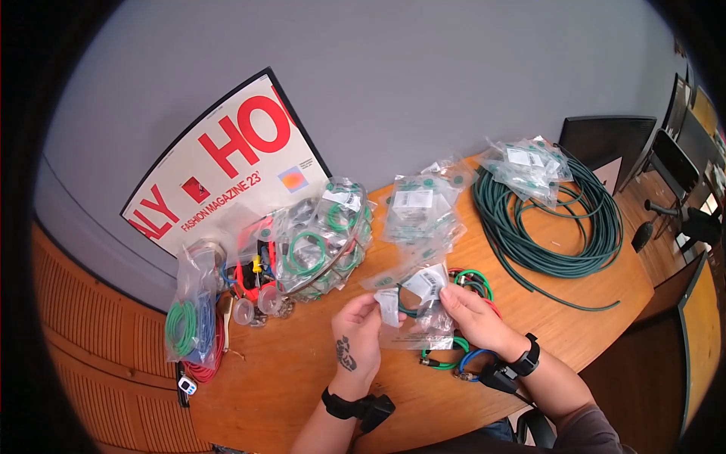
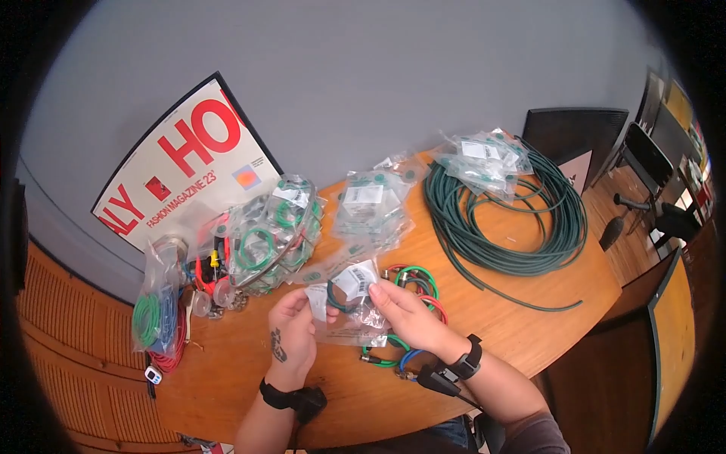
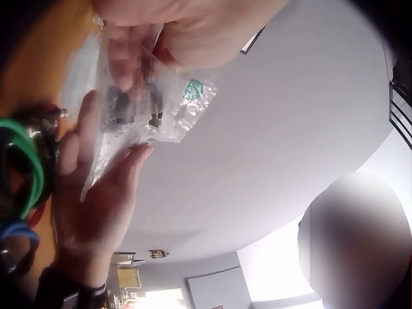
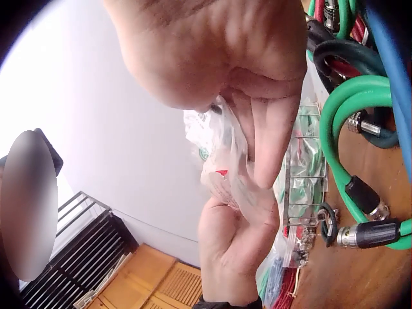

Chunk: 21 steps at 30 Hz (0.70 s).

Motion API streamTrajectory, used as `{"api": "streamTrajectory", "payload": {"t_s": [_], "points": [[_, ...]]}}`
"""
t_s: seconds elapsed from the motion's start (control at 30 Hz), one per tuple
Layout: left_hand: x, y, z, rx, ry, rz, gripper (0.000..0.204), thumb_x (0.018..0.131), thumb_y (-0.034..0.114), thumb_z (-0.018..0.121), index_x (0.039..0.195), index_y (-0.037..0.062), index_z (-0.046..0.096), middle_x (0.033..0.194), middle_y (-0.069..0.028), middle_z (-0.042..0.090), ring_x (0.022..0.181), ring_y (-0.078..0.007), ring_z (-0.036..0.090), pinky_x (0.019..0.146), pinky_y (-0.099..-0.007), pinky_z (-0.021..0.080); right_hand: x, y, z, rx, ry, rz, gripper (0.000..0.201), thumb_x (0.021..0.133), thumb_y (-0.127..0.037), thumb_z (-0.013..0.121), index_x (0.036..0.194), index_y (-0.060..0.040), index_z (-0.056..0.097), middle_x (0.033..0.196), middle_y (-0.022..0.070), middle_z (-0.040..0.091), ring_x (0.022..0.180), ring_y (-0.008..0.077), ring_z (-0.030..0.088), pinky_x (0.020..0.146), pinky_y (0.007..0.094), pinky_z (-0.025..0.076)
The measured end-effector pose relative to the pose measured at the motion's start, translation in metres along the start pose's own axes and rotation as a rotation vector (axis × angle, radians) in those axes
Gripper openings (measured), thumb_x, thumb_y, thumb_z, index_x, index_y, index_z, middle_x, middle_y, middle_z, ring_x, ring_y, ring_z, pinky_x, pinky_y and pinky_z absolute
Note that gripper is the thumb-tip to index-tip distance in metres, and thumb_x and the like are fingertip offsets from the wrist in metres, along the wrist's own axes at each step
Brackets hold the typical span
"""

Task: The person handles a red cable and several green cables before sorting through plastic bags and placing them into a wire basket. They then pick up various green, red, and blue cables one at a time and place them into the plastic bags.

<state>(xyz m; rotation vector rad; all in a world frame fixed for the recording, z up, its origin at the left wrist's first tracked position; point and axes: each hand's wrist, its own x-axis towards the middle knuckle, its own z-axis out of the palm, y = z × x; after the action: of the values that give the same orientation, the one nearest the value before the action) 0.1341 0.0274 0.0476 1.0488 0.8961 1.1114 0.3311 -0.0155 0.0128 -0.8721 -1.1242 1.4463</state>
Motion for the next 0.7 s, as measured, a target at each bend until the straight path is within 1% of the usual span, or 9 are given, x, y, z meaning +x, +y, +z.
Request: {"api": "streamTrajectory", "payload": {"t_s": [0.13, 0.23, 0.33, 0.4, 0.43, 0.5, 0.53, 0.6, 0.7], "points": [[-0.001, -0.002, -0.008, 0.056, -0.107, -0.026, 0.019, 0.093, -0.004, 0.057, 0.110, -0.0087, 0.063, 0.099, -0.0120, 0.070, 0.087, -0.0157, 0.068, 0.079, -0.0259, 0.053, 0.003, -0.007, 0.004, 0.171, -0.052, 0.001, 0.041, 0.106, -0.029, 0.041, 0.136, -0.0003, 0.043, 0.122, 0.0065, 0.057, 0.111, 0.0130, 0.055, 0.095, 0.0298, 0.047], [-0.006, 0.007, -0.003, 0.187, -0.087, 0.023, 0.018, 0.093, -0.002, 0.058, 0.110, -0.0085, 0.063, 0.100, -0.0110, 0.070, 0.091, -0.0140, 0.067, 0.083, -0.0249, 0.051, 0.003, -0.016, 0.007, 0.311, -0.044, 0.137, 0.043, 0.103, -0.019, 0.049, 0.140, -0.0018, 0.036, 0.129, 0.0083, 0.054, 0.118, 0.0180, 0.056, 0.098, 0.0363, 0.050], [-0.004, 0.012, -0.004, 0.224, -0.057, 0.067, 0.016, 0.094, 0.000, 0.059, 0.107, -0.0068, 0.065, 0.104, -0.0112, 0.069, 0.096, -0.0138, 0.065, 0.086, -0.0255, 0.050, 0.003, -0.018, 0.007, 0.252, -0.032, -0.039, 0.045, 0.099, -0.009, 0.055, 0.140, -0.0044, 0.037, 0.129, 0.0080, 0.055, 0.115, 0.0198, 0.059, 0.096, 0.0395, 0.053], [0.004, 0.013, -0.009, 0.529, 0.000, 0.460, 0.023, 0.093, 0.004, 0.062, 0.115, -0.0044, 0.061, 0.110, -0.0130, 0.066, 0.102, -0.0149, 0.063, 0.089, -0.0269, 0.049, 0.000, -0.024, 0.003, 0.408, 0.052, 0.153, 0.049, 0.095, -0.002, 0.059, 0.139, -0.0072, 0.038, 0.130, 0.0076, 0.055, 0.115, 0.0194, 0.059, 0.097, 0.0406, 0.053], [0.004, 0.016, -0.008, 0.528, 0.003, 0.463, 0.023, 0.093, 0.004, 0.062, 0.115, -0.0044, 0.061, 0.110, -0.0130, 0.066, 0.102, -0.0149, 0.063, 0.089, -0.0269, 0.049, 0.000, -0.026, 0.003, 0.406, 0.048, 0.152, 0.049, 0.095, -0.002, 0.059, 0.139, -0.0072, 0.038, 0.130, 0.0076, 0.055, 0.115, 0.0194, 0.059, 0.097, 0.0406, 0.053], [-0.002, 0.032, 0.002, 0.237, -0.057, 0.148, 0.035, 0.091, 0.006, 0.067, 0.123, -0.0020, 0.054, 0.113, -0.0154, 0.065, 0.104, -0.0162, 0.063, 0.090, -0.0285, 0.049, 0.001, -0.028, 0.005, 0.485, 0.056, 0.138, 0.054, 0.091, 0.003, 0.063, 0.139, -0.0082, 0.039, 0.129, 0.0069, 0.056, 0.117, 0.0187, 0.057, 0.099, 0.0392, 0.051], [-0.003, 0.031, 0.004, 0.238, -0.046, 0.153, 0.035, 0.091, 0.006, 0.067, 0.123, -0.0020, 0.054, 0.113, -0.0154, 0.065, 0.104, -0.0162, 0.063, 0.090, -0.0285, 0.049, 0.002, -0.025, 0.006, 0.484, 0.044, 0.141, 0.054, 0.091, 0.003, 0.063, 0.139, -0.0082, 0.039, 0.129, 0.0069, 0.056, 0.117, 0.0187, 0.057, 0.099, 0.0392, 0.051], [-0.004, 0.028, 0.008, 0.043, -0.231, -0.062, 0.045, 0.089, 0.008, 0.071, 0.126, -0.0003, 0.048, 0.114, -0.0165, 0.065, 0.102, -0.0169, 0.063, 0.089, -0.0292, 0.050, 0.004, -0.016, 0.010, 0.521, 0.094, 0.028, 0.060, 0.087, 0.007, 0.066, 0.139, -0.0082, 0.039, 0.128, 0.0068, 0.056, 0.118, 0.0178, 0.056, 0.100, 0.0377, 0.050], [0.004, 0.020, 0.007, 0.279, -0.196, -0.034, 0.036, 0.087, -0.002, 0.068, 0.120, -0.0008, 0.054, 0.108, -0.0104, 0.068, 0.100, -0.0144, 0.064, 0.087, -0.0267, 0.051, 0.004, -0.016, 0.015, 0.506, 0.122, 0.008, 0.066, 0.083, 0.011, 0.066, 0.139, -0.0078, 0.038, 0.128, 0.0076, 0.055, 0.118, 0.0188, 0.056, 0.103, 0.0369, 0.047]]}}
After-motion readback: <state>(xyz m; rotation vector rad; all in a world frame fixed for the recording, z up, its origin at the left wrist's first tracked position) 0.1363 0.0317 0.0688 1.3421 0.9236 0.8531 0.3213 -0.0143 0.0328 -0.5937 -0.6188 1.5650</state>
